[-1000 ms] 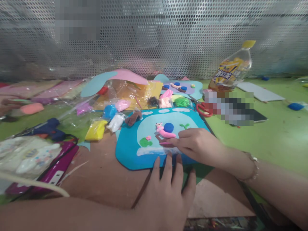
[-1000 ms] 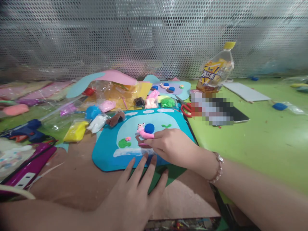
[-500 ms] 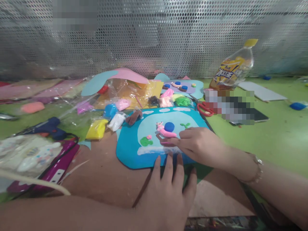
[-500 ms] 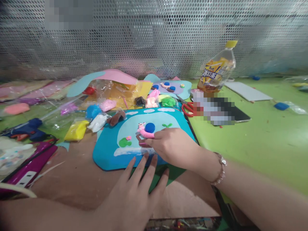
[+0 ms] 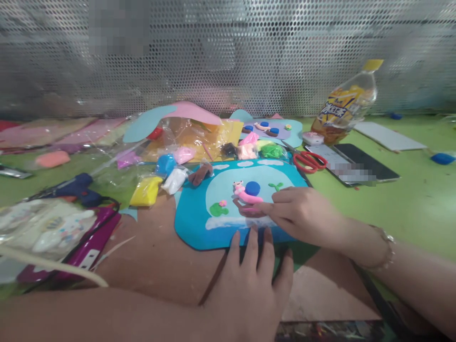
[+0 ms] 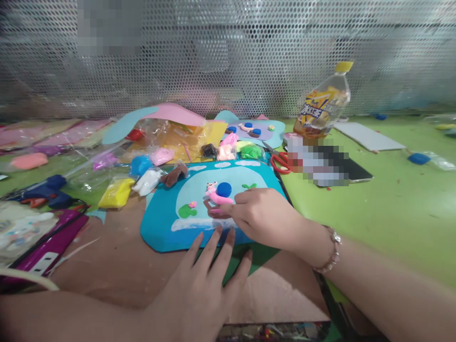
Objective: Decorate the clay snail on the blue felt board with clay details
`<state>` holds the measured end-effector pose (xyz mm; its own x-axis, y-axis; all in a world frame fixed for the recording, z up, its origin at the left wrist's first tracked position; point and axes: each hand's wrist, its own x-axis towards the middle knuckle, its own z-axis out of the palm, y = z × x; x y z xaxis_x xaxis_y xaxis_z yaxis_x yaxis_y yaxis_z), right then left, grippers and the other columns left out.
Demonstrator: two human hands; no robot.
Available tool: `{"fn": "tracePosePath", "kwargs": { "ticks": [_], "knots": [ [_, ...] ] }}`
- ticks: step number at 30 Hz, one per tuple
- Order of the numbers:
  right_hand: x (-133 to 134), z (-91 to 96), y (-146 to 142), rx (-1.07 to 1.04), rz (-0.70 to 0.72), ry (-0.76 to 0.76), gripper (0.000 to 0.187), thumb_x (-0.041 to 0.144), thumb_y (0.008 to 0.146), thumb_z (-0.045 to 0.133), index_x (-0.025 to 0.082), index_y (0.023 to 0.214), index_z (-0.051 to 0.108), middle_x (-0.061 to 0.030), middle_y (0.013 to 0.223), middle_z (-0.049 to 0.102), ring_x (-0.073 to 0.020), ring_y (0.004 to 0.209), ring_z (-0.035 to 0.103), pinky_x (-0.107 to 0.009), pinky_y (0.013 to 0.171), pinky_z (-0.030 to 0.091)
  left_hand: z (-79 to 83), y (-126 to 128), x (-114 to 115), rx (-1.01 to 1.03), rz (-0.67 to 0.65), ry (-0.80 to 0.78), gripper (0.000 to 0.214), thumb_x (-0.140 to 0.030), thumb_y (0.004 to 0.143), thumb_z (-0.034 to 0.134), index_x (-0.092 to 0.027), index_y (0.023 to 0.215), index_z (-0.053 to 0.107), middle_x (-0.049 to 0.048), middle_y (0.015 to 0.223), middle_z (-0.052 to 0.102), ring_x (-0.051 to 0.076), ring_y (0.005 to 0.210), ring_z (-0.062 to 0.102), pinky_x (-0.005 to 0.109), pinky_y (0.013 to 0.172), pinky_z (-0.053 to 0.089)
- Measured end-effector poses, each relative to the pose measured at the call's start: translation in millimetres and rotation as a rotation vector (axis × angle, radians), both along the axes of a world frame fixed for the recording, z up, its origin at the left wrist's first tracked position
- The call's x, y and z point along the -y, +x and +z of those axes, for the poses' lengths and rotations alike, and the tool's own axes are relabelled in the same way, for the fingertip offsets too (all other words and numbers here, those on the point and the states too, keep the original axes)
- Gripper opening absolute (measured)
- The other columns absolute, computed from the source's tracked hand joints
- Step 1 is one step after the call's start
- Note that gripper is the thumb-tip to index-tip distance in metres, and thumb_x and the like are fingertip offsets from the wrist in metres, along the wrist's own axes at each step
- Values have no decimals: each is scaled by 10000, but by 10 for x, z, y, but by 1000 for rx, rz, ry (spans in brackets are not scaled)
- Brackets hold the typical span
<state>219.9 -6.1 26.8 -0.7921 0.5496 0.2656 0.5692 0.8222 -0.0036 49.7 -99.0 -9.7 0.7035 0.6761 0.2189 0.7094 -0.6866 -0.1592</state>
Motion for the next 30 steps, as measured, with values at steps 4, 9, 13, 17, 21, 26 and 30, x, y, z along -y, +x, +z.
{"fn": "tracePosePath", "kwargs": {
  "ticks": [4, 9, 13, 17, 21, 26, 30],
  "knots": [
    [-13, -5, -26, -15, -2, -23, 386, 210, 946, 314, 232, 1277, 510, -8, 626, 535, -130, 582, 467, -246, 554, 325, 15, 5, -7, 29, 5, 18, 340, -276, 913, 396, -251, 1236, 497, 153, 1262, 525, 362, 1132, 506, 517, 886, 410],
    [-34, -30, -39, -13, -8, 1, 382, 219, 947, 316, 233, 1270, 518, -6, 612, 532, -125, 576, 460, -242, 546, 313, 25, 19, 3, 26, 9, 7, 333, -262, 913, 403, -256, 1231, 501, 152, 1262, 526, 362, 1142, 498, 514, 880, 418],
    [-38, -35, -47, -9, -8, 14, 373, 216, 946, 315, 222, 1239, 546, -8, 612, 535, -121, 574, 456, -242, 546, 308, 23, 13, 0, 0, 4, -5, 347, -273, 915, 400, -253, 1251, 486, 157, 1275, 512, 367, 1152, 484, 525, 883, 406],
    [-34, -26, -58, 10, -19, 6, 376, 218, 947, 317, 209, 1255, 533, -8, 610, 534, -123, 570, 454, -243, 546, 306, 12, 9, -2, 6, 7, 6, 348, -273, 920, 395, -264, 1258, 475, 150, 1291, 499, 362, 1165, 472, 523, 892, 397],
    [-31, -23, -59, 17, -31, -28, 385, 211, 948, 317, 224, 1282, 508, -6, 629, 539, -122, 583, 462, -240, 559, 311, 35, 9, -7, 0, -8, -3, 352, -267, 913, 395, -240, 1254, 478, 166, 1276, 509, 373, 1148, 489, 529, 874, 418],
    [-33, -28, -51, 20, -30, -24, 393, 204, 945, 322, 221, 1297, 493, -5, 624, 531, -125, 575, 448, -247, 558, 303, 54, 8, -3, 21, -2, -1, 343, -266, 908, 401, -244, 1238, 492, 163, 1265, 521, 372, 1144, 495, 523, 873, 429],
    [-30, -27, -45, 15, -15, -35, 387, 211, 947, 318, 217, 1286, 505, -9, 633, 537, -127, 590, 461, -248, 560, 307, 36, 5, 0, -28, -10, -47, 379, -264, 913, 395, -241, 1289, 444, 172, 1305, 479, 383, 1173, 459, 549, 880, 408]
  ]
}}
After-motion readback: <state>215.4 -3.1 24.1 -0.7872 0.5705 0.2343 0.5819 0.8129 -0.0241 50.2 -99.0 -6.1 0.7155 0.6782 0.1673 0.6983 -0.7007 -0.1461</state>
